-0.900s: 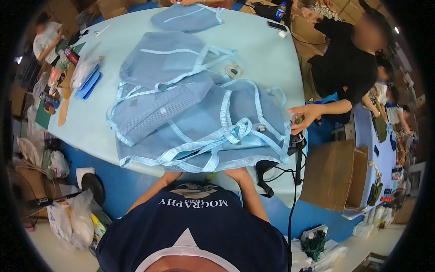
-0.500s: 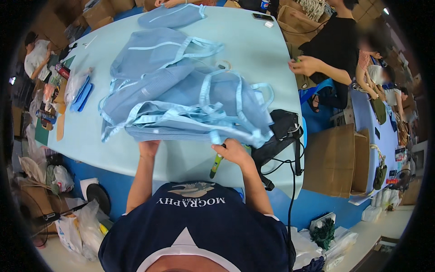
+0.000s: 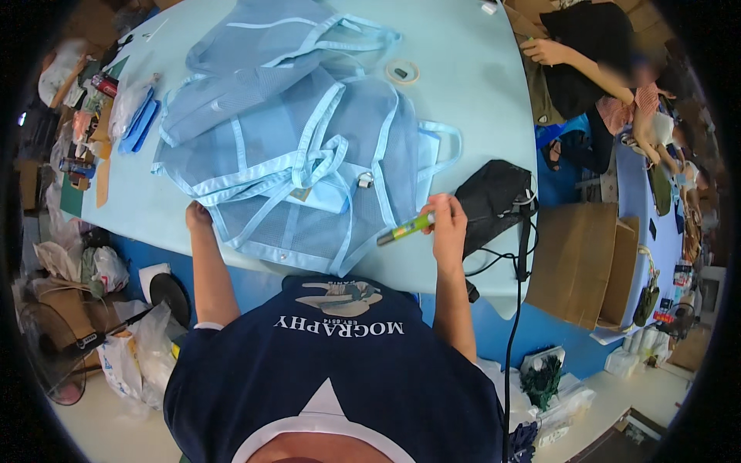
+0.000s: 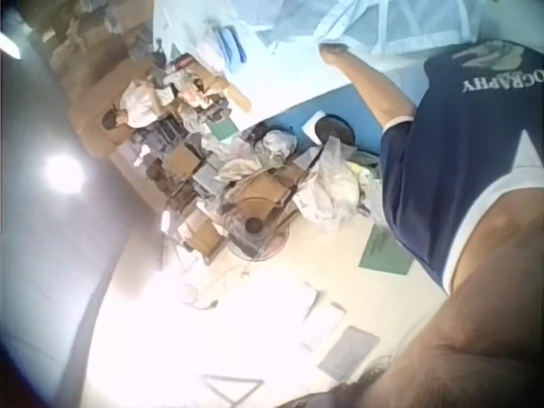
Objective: The recorder is using a handheld heat sealer to bond and finish the edges of blue mesh bags on a workshop table.
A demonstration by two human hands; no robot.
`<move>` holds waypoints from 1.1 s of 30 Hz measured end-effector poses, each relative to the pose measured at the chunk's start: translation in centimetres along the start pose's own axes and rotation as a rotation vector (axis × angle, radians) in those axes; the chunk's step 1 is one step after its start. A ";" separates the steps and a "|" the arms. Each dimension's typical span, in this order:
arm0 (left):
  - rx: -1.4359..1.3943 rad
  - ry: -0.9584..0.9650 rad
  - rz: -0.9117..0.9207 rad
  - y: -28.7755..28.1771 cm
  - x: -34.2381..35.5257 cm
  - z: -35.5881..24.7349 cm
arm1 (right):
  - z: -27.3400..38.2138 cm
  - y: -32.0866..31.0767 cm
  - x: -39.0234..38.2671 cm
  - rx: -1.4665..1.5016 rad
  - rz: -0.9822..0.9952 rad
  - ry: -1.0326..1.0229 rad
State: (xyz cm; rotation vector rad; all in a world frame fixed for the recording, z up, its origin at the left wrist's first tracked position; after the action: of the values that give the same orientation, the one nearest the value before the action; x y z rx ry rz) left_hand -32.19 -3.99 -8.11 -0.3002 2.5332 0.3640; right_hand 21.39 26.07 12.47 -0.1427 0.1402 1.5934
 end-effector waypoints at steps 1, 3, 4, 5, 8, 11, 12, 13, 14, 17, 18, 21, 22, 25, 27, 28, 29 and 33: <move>-0.084 -0.019 -0.344 -1.8 -2.8 -1.2 | -0.6 -0.4 0.4 0.074 -0.043 0.022; 0.109 0.471 -0.392 -4.1 -9.6 -4.9 | -1.3 -0.6 0.6 0.152 -0.066 0.093; 0.125 0.668 -0.325 -4.0 -13.1 -6.0 | -1.7 -0.4 0.9 0.233 -0.079 0.147; 0.169 0.781 -0.235 -3.4 -16.4 -6.4 | -2.0 0.0 0.9 0.249 -0.100 0.201; 0.260 0.671 0.259 0.9 -27.3 -4.0 | -3.0 1.4 0.2 0.227 -0.015 0.197; 0.532 0.270 0.962 4.7 -35.6 2.9 | -3.1 3.9 -1.3 0.168 0.059 0.159; 0.708 0.237 1.138 4.8 -37.3 5.1 | -3.0 4.4 -1.9 0.140 0.092 0.138; 0.760 0.244 1.183 5.3 -39.4 6.1 | -2.8 4.9 -2.4 0.123 0.091 0.103; 0.813 0.251 1.230 5.5 -41.1 6.8 | -2.8 4.9 -2.5 0.122 0.103 0.102; 0.928 0.157 1.112 4.7 -40.2 9.5 | -2.7 4.6 -2.5 0.146 0.117 0.047; 0.930 0.156 1.112 4.6 -40.4 9.5 | -2.7 4.3 -2.7 0.146 0.116 0.049; 0.860 0.305 1.119 5.0 -41.4 8.1 | -2.9 4.2 -3.3 0.222 0.161 0.099; 0.883 0.283 1.104 5.0 -41.7 7.9 | -3.3 4.4 -3.6 0.247 0.183 0.111; 0.910 0.382 1.116 5.1 -42.2 7.5 | -4.0 5.3 -4.7 0.240 0.244 0.146; 0.913 0.502 1.142 5.3 -42.6 7.0 | -4.3 5.9 -5.6 0.158 0.325 0.145; 0.949 0.659 1.136 5.5 -42.9 6.3 | -4.4 6.0 -5.7 0.156 0.322 0.146; 0.982 0.815 1.128 5.7 -43.2 5.7 | -4.4 6.4 -5.8 0.121 0.364 0.131; 1.113 0.765 1.166 5.2 -43.3 6.2 | -3.4 6.7 -5.4 -0.050 0.440 0.102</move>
State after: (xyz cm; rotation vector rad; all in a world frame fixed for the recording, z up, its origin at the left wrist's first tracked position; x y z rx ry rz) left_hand 4.85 8.77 12.00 1.7476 2.8259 -0.9395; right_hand 14.82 19.97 10.10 -0.2445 0.2221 2.0296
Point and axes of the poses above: each hand's wrist, its own x-axis towards the middle knuckle, its own y-axis out of the palm, z = x × y, the point moved 5 cm from there along x, towards the middle knuckle, and after that the axes turned 15 degrees about -z, right-handed, at the moved point
